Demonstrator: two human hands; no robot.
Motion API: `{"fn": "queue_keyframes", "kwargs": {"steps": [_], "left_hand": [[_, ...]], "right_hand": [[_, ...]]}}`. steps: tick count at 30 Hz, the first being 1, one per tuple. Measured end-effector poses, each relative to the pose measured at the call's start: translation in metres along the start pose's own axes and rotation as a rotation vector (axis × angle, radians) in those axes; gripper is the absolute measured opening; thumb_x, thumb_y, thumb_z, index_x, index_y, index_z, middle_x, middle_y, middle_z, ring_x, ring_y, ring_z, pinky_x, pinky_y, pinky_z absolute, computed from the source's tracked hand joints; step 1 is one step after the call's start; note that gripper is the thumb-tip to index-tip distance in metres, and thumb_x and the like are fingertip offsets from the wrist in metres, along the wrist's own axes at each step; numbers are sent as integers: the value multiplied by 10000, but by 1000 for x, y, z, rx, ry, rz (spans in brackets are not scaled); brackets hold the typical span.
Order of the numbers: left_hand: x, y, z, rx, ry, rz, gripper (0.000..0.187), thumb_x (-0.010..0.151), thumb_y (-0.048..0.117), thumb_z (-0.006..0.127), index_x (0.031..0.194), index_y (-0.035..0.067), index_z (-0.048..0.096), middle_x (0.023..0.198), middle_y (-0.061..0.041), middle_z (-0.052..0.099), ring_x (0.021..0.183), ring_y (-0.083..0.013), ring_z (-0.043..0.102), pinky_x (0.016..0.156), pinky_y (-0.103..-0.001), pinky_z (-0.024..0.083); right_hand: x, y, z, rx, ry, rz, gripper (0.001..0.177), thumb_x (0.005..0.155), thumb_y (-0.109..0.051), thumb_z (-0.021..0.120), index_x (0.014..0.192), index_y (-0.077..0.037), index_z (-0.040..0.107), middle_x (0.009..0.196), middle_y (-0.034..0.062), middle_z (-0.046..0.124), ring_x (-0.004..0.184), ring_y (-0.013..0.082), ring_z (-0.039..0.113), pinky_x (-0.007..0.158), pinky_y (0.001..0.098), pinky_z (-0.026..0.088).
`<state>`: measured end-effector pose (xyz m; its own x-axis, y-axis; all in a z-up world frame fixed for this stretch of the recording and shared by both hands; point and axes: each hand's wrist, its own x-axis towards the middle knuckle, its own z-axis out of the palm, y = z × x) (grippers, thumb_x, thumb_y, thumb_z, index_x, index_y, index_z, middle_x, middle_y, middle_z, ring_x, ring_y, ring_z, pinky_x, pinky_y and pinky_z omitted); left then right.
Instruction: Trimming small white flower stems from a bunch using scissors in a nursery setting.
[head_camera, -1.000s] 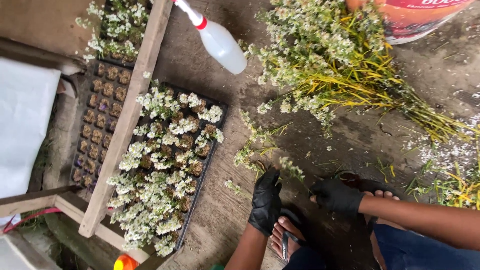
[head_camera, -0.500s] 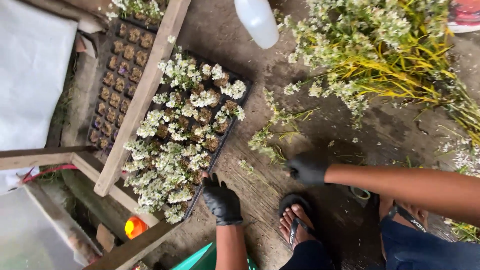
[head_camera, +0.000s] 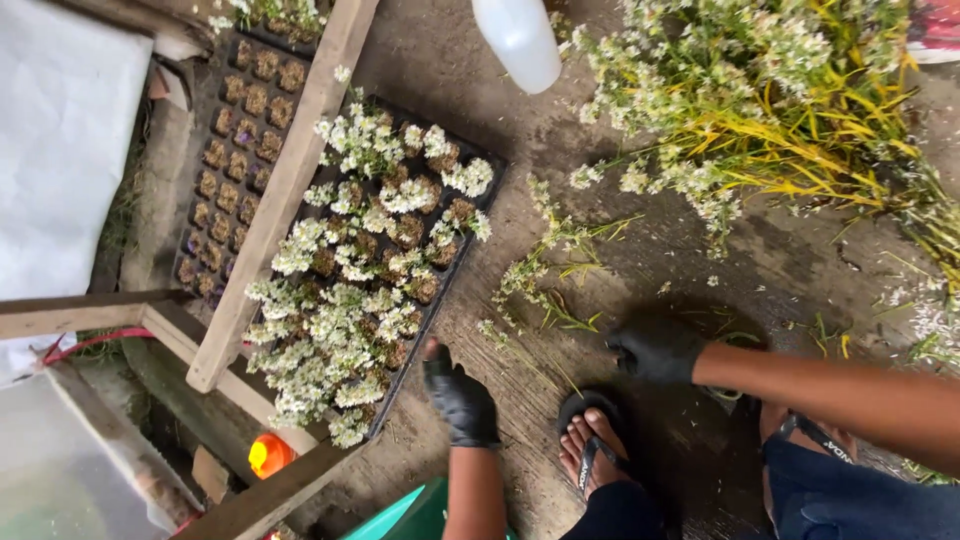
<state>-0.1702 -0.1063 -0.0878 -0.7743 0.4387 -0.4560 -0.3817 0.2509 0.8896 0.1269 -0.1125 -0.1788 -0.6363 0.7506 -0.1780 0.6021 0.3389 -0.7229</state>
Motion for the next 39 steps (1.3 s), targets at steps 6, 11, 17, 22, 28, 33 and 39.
{"fn": "queue_keyframes", "kwargs": {"steps": [6,11,17,22,28,33,39], "left_hand": [[-57,-48,8,533,-182,197,705,796,171,897,1408,186,548,1721,-165,194,1581,-373,152,1259,-518,152],[-58,-66,9,1289,-178,430,1025,548,589,961,1381,247,471,1672,-157,234,1482,-418,327,1123,-579,372],[-49,-74,3,1469,-182,477,1042,588,473,974,1378,104,403,1680,-245,129,1479,-472,269,1134,-615,351],[-31,-97,-11,1465,-151,438,1027,678,371,888,1505,174,313,1700,-231,95,1521,-447,213,1152,-599,304],[-30,-99,-25,1239,-271,522,992,836,357,666,1648,186,123,1750,-135,-95,1574,-457,92,1152,-706,116],[-34,-83,-18,979,-316,698,870,898,624,520,1597,148,315,1739,-205,-9,1605,-432,44,1176,-695,108],[-31,-72,-16,935,-289,916,828,941,372,630,1628,91,262,1735,-225,62,1611,-413,101,1263,-537,163]], "right_hand": [[-23,-2,-9,182,-59,71,268,874,-339,684,965,-98,760,669,52,728,599,254,703,637,338,619],[-43,32,38,285,7,-17,477,927,-375,689,1241,-19,643,963,213,769,844,381,747,709,417,654],[-44,40,44,297,25,21,491,915,-410,705,1172,6,674,895,272,741,759,435,721,662,432,647],[-33,40,25,306,-2,23,485,925,-409,665,1220,-25,663,895,201,754,763,392,728,668,427,642],[1,17,-49,201,-64,152,255,948,-251,588,699,-205,559,593,16,554,544,200,507,569,409,423],[52,36,-79,133,90,145,151,924,-117,588,808,-172,508,743,8,533,700,173,580,606,340,523],[81,24,-146,-338,241,126,101,928,-28,682,880,-24,593,685,46,630,600,250,663,564,393,649]]}}
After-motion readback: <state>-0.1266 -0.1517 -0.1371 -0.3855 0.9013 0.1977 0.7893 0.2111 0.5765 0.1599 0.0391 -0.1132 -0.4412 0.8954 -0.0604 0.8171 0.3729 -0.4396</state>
